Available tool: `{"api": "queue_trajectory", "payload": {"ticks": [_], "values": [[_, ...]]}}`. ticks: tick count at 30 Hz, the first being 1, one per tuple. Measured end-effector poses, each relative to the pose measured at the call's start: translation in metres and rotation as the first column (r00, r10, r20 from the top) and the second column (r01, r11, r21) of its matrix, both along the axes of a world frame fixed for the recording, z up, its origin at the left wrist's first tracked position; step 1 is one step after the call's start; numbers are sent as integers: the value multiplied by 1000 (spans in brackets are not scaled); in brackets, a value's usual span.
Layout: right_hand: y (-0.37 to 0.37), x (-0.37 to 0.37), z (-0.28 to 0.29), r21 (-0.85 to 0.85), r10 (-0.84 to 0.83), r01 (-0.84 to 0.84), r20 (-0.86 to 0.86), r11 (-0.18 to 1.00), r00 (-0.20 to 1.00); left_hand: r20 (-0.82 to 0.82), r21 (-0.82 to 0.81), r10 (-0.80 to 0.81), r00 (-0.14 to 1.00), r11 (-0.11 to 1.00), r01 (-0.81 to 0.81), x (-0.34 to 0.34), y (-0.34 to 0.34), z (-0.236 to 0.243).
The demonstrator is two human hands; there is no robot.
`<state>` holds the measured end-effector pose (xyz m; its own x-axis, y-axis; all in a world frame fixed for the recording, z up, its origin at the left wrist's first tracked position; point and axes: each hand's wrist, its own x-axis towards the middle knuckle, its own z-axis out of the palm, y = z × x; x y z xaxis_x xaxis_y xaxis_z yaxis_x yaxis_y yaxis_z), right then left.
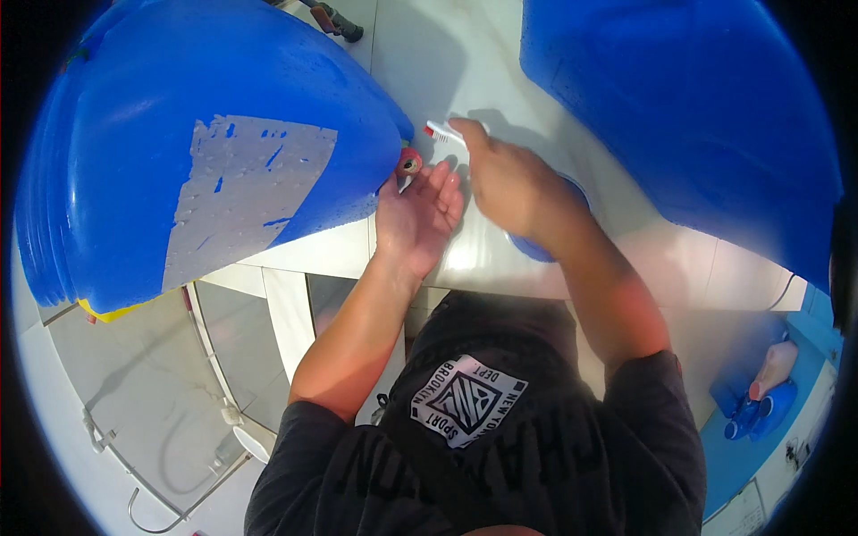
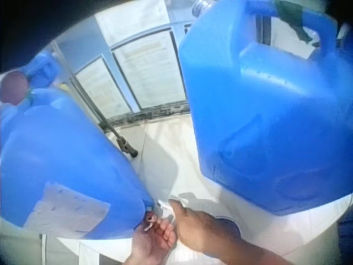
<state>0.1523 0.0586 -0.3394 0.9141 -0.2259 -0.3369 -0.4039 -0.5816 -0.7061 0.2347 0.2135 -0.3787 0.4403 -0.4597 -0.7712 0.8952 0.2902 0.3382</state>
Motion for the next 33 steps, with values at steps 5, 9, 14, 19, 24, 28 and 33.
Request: {"api": "queue_trajectory", "payload": {"ticks": [5, 9, 14, 19, 24, 28, 33], "values": [[21, 7, 0, 54, 0, -8, 157, 999, 988, 155, 12, -18, 988, 1000, 16, 2, 2, -10], [31, 17, -6, 81, 74, -85, 132, 993, 988, 170, 4, -67, 983, 998, 67, -2, 1, -15], [24, -62, 8, 180, 193, -205, 81, 962, 978, 108, 0, -37, 994, 999, 37, -4, 1, -10], [-3, -130, 12, 174, 82, -85, 26, 981, 996, -15, -232, 21, 1000, 973, -24, 1, 3, -18], [-42, -201, 28, 98, 77, -68, -98, 993, 992, -52, -427, -22, 998, 904, -2, 7, 1, -30], [-56, -266, 25, -54, -82, 87, 91, 995, 993, 90, -63, 155, 984, 987, -150, 5, -15, -31], [-90, -334, 18, -179, -453, 460, 81, 869, 888, -21, -168, 183, 983, 969, -184, -2, -26, -25]]}}
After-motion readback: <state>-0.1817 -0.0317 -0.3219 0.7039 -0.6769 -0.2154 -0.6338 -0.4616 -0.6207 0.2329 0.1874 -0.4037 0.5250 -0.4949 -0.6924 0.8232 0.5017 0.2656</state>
